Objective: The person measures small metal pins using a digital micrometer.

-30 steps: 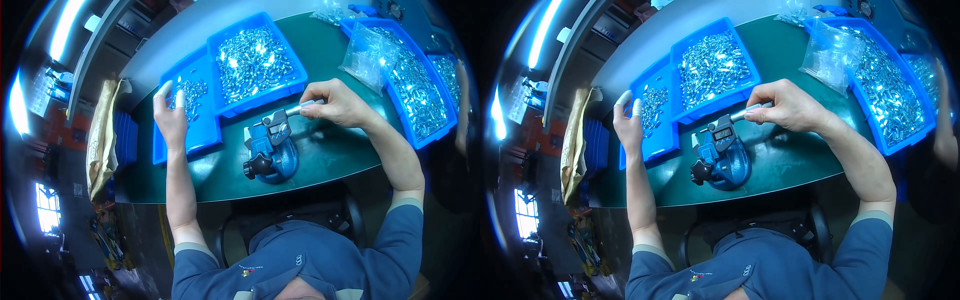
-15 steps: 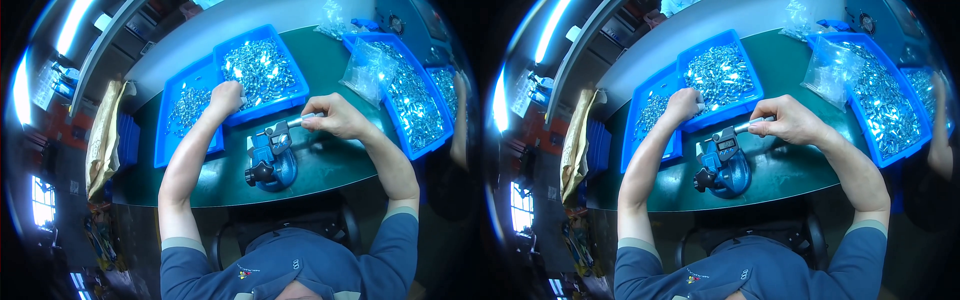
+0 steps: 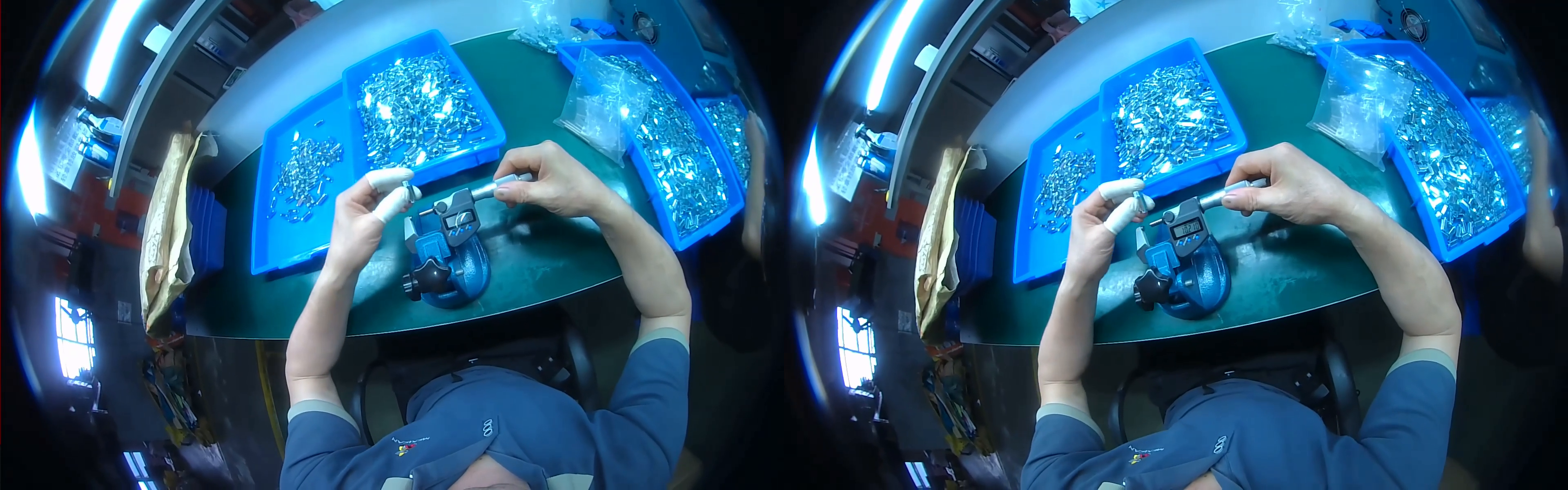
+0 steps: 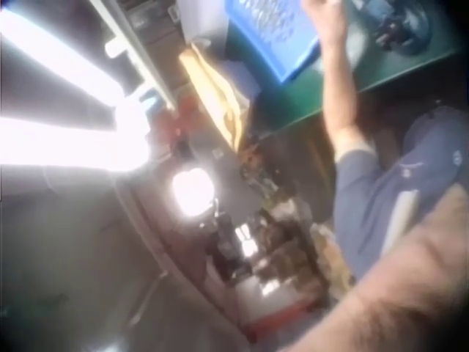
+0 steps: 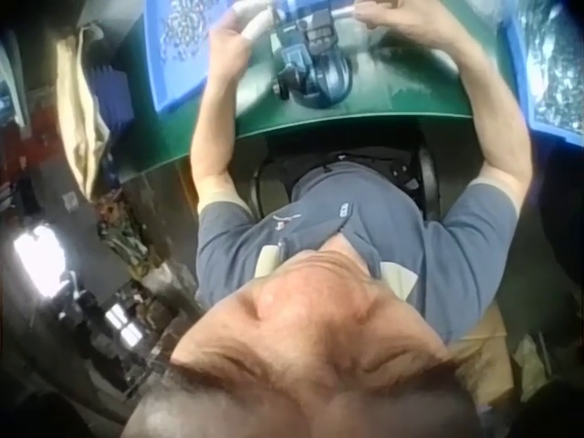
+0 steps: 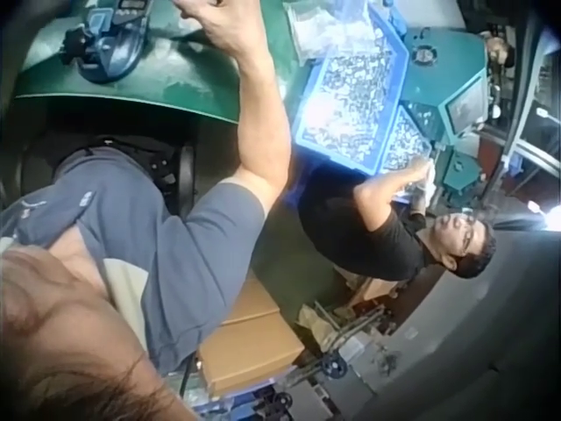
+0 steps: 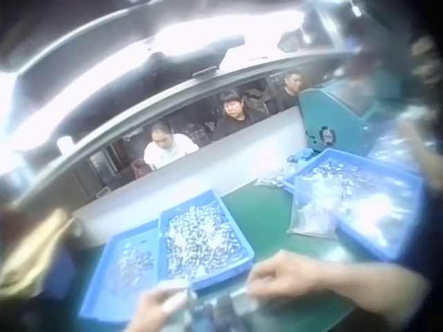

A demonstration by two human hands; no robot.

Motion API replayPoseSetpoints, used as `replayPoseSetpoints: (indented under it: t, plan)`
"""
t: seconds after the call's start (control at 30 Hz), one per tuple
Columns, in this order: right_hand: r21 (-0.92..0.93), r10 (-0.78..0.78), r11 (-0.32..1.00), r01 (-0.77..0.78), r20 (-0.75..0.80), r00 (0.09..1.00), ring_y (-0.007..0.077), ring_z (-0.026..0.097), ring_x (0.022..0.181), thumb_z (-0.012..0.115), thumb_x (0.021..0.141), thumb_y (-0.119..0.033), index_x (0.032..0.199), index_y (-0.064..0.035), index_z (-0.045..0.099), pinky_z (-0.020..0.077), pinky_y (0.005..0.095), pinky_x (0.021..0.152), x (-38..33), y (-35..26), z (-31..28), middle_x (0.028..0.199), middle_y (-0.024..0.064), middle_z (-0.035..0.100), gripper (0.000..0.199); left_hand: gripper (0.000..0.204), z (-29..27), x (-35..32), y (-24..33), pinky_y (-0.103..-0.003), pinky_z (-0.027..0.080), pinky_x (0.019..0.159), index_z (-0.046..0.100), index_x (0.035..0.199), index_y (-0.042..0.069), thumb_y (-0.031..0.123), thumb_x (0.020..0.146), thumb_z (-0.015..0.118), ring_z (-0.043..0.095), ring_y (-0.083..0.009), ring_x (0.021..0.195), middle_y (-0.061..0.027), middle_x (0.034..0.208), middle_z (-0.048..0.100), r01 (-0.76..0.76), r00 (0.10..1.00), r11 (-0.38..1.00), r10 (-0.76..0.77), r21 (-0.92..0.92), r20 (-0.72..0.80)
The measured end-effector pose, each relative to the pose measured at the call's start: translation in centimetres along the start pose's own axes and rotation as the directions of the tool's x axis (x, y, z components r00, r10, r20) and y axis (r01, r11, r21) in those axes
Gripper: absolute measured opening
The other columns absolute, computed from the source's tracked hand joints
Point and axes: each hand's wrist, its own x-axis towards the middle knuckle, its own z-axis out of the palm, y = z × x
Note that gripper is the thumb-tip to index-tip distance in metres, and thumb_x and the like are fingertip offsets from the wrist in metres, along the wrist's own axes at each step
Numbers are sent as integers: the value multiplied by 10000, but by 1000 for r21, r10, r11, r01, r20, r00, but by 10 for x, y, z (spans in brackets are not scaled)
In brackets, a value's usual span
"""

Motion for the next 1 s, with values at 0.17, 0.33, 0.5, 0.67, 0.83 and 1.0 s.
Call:
replayPoseSetpoints:
  t: [0.17, 0.33, 0.5, 0.67, 0.83, 1.0]
  plan:
    - [-12, 30, 999, -30, -5, 1000, 103, 627, 732, 716, 894, -232, 955, 11, 704, 475, 250, 663, 1, 2, 0, 788, 50, 691, 251, 244, 5, -8, -4, -276, 521, 833, 678, 1159, 26, 92, 924, 689, 658, -123, 886, -80, 983, 727, 35, 999, 998, -35, -60, 10]
    - [5, 22, 1000, -22, 0, 1000, 101, 622, 727, 713, 891, -243, 948, 13, 705, 469, 249, 654, 1, -1, 1, 787, 49, 690, 262, 219, 3, -12, -3, -280, 532, 816, 668, 1150, 1, 49, 936, 660, 665, -130, 915, -86, 1002, 710, 88, 996, 992, -88, -96, -3]
    - [19, 25, 1000, -25, 10, 1000, 103, 623, 724, 711, 892, -256, 944, 12, 708, 464, 248, 645, 1, -1, 1, 778, 48, 692, 273, 205, 3, -13, -3, -257, 538, 721, 679, 1135, 32, 79, 935, 671, 656, -109, 825, -66, 939, 715, 112, 994, 991, -112, -77, -6]
    - [7, 41, 999, -41, -15, 999, 106, 631, 722, 712, 894, -257, 944, 12, 712, 464, 247, 643, -1, -1, 2, 771, 54, 698, 274, 209, 2, -12, -7, -258, 541, 665, 679, 1144, 36, 67, 938, 660, 657, -110, 789, -62, 928, 703, 65, 998, 995, -64, -80, 18]
    - [-1, 43, 999, -43, -27, 999, 83, 589, 706, 723, 908, -241, 933, 13, 714, 459, 251, 633, 1, -1, 4, 749, 26, 667, 255, 209, 1, -15, -6, -262, 536, 711, 681, 1145, 40, 70, 939, 662, 651, -108, 830, -52, 930, 695, 122, 992, 986, -119, -116, 31]
    - [-17, 27, 999, -28, -38, 999, 84, 595, 703, 719, 903, -233, 929, 11, 719, 461, 255, 634, 1, -2, 4, 742, 30, 673, 245, 207, 0, -13, -10, -268, 537, 730, 682, 1148, 47, 81, 944, 665, 657, -115, 850, -52, 939, 700, 105, 994, 988, -102, -114, 31]
